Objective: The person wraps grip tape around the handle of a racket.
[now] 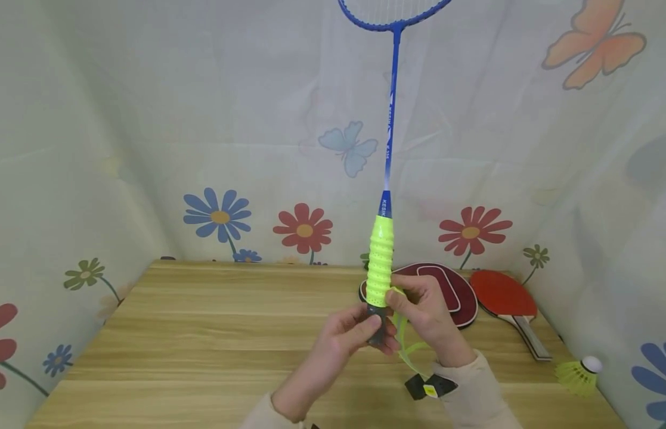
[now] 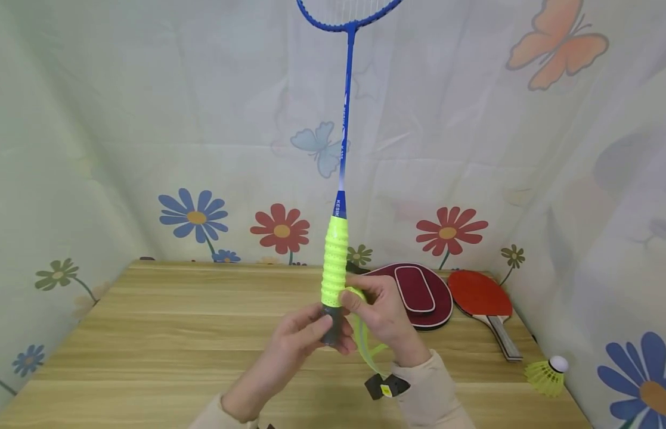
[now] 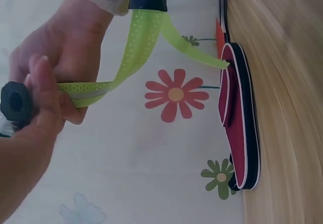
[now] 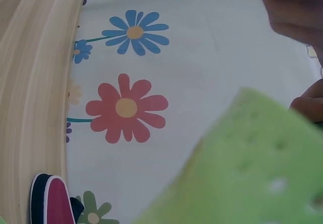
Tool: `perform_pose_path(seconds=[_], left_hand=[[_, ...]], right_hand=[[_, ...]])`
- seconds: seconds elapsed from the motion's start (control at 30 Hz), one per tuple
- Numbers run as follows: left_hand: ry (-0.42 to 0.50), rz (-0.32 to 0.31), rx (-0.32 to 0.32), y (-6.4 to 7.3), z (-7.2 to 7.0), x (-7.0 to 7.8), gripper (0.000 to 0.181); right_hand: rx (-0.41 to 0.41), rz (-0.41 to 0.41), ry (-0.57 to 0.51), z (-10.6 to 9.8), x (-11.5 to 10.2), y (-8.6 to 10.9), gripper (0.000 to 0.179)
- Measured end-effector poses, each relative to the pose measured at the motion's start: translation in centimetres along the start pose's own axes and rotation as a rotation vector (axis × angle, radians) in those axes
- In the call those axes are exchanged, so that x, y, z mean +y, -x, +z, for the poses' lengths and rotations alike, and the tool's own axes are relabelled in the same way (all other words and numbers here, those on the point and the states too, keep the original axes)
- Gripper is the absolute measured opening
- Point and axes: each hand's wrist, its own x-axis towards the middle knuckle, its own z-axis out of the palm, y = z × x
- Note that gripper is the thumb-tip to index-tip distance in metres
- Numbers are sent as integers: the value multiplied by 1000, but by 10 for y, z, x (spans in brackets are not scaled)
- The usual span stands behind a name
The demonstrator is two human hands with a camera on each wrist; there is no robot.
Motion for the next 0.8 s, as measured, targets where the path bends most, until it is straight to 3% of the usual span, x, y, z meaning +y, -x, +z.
perform_pose_path(seconds=[0.13,0.2,0.33,0.47,0.8], left_hand=[[-198,-106,198,-3,2,1,53],[-267,-116,278,-4,2,0,56],[-292,-86,377,-7,2,-2,49],[-295,-61,421,-7,1,-1,45],[-280,-9,439,-6,-1,3,39]], right_hand=[[67,-29,84,4,3,0,21],[85,-31,109,6,3,0,17],[111,-20,142,9,2,-1,15],[107,7,138,9,-1,-3,16],[37,74,127,1,-5,-6,19]])
